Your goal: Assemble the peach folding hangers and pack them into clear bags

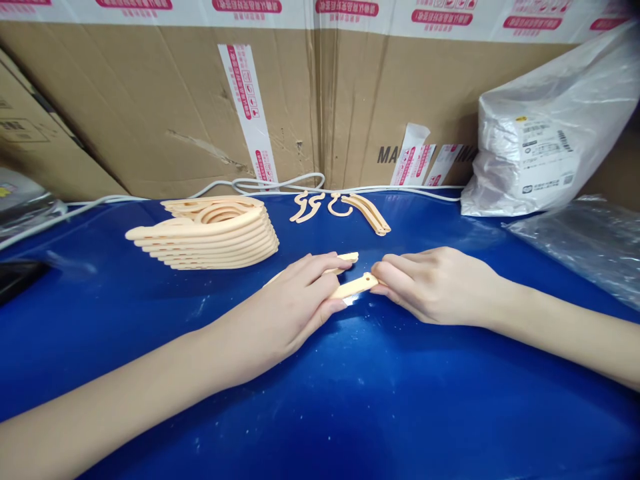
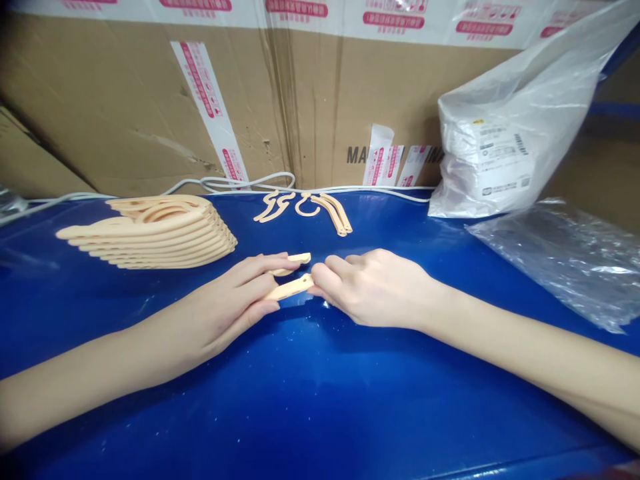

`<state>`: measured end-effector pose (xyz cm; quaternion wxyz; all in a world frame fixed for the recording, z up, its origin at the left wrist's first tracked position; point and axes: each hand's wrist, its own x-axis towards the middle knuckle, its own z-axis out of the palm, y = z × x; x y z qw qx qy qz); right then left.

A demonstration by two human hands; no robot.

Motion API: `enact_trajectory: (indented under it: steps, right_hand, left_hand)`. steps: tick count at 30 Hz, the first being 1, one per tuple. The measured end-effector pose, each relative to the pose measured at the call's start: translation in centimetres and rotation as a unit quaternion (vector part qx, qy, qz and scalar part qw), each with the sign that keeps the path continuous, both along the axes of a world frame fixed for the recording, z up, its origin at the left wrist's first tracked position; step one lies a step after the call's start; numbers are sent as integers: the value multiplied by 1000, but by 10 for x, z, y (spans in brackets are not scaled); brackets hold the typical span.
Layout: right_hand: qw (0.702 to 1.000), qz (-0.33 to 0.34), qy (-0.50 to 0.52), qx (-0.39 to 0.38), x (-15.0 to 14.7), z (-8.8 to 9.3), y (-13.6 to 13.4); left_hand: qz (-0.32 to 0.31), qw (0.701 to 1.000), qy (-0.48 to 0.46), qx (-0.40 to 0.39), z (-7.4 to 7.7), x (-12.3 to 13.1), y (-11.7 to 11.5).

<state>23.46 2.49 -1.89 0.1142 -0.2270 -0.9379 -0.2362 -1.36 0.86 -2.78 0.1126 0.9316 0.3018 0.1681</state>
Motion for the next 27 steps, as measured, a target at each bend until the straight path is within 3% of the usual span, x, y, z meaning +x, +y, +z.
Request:
enact_trajectory:
  steps: [8, 16, 27]
  right_hand:
    - [1000, -1, 3, -1, 1, -4, 0]
    - [997, 27, -11, 71, 1, -3, 4]
    - [1000, 2, 31, -2, 1, -7, 0]
  left_hand:
    - [0, 1000, -7, -8, 1, 1, -1]
    - [-6, 1000, -5, 1, -2, -1, 0]
    - [-2, 1000, -3, -1, 0, -1, -1]
